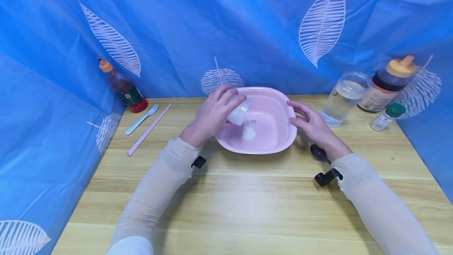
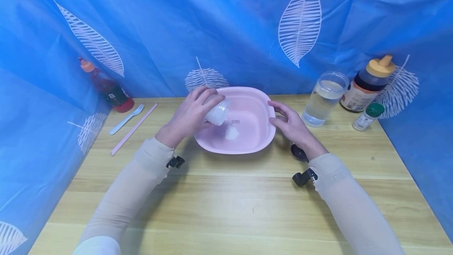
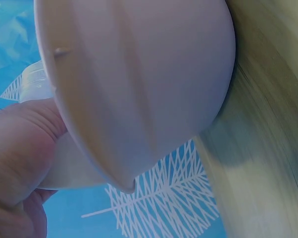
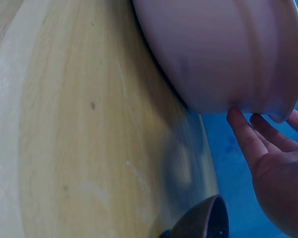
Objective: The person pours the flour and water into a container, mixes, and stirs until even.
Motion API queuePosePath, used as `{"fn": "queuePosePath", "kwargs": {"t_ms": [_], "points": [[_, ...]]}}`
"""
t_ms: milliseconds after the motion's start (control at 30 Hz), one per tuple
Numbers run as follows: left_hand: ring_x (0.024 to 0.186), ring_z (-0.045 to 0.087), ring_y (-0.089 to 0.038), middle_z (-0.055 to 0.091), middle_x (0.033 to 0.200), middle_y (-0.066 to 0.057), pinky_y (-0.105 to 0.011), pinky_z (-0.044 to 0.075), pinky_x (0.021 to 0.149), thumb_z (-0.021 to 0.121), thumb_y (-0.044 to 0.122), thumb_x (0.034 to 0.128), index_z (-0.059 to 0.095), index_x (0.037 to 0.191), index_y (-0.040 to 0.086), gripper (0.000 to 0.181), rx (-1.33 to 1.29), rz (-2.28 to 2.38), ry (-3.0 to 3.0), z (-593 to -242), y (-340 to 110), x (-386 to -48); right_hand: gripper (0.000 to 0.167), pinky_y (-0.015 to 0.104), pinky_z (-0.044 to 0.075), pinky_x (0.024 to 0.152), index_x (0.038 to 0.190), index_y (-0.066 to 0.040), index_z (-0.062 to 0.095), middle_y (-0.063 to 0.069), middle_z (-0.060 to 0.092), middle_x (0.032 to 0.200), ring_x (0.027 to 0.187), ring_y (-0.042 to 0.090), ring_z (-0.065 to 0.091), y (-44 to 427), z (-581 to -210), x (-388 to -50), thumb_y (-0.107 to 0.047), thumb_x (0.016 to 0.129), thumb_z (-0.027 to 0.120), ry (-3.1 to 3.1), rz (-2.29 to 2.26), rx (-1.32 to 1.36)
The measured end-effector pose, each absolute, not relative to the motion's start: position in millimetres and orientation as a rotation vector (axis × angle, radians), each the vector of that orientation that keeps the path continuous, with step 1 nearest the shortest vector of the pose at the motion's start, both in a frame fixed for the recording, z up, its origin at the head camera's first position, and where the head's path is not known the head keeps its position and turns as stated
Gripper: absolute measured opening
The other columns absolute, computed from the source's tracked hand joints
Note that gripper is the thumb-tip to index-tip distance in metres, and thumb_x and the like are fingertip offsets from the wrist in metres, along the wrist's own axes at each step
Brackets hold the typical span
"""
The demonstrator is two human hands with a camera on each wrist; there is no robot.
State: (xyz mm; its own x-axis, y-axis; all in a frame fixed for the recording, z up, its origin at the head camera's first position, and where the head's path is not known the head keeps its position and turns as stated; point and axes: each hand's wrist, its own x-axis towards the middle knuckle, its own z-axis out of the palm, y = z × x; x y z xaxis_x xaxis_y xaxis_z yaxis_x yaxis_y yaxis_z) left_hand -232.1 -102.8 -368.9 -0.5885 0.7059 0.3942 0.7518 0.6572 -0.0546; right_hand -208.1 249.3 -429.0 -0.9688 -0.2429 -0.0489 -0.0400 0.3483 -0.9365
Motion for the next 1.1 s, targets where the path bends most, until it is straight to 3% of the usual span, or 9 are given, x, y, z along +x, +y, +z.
{"fn": "queuePosePath", "kwargs": {"t_ms": [300, 900, 1100], "points": [[0.144, 0.048, -0.042, 0.058, 0.149, -0.014, -0.059, 0.05, 0.116, 0.101, 0.027, 0.0758, 0.056, 0.149, 0.018, 0.087, -1.133, -0.168, -2.508, -369.7, -105.8, -232.3, 0.064, 0.006, 0.045, 0.106, 0.169, -0.016, 0.037, 0.013, 0.034, 0.176, 0.159, 0.039, 0.041, 248.7, -431.0, -208.4, -0.022, 0.11, 0.061, 2.401, -1.72, -0.27], [0.143, 0.047, -0.04, 0.058, 0.149, -0.013, -0.059, 0.049, 0.116, 0.101, 0.025, 0.0759, 0.057, 0.15, 0.017, 0.087, -1.142, -0.219, -2.523, -370.3, -103.6, -232.1, 0.064, 0.006, 0.046, 0.106, 0.169, -0.017, 0.036, 0.013, 0.034, 0.176, 0.159, 0.039, 0.041, 249.4, -430.1, -207.7, -0.023, 0.11, 0.061, 2.404, -1.713, -0.263], [0.144, 0.047, -0.04, 0.057, 0.15, -0.013, -0.059, 0.049, 0.117, 0.101, 0.023, 0.0765, 0.056, 0.15, 0.018, 0.086, -1.149, -0.175, -2.524, -369.2, -99.9, -230.5, 0.065, 0.013, 0.046, 0.113, 0.169, -0.019, 0.036, 0.011, 0.035, 0.176, 0.159, 0.037, 0.041, 249.9, -429.4, -208.2, -0.024, 0.11, 0.061, 2.407, -1.697, -0.254]]}}
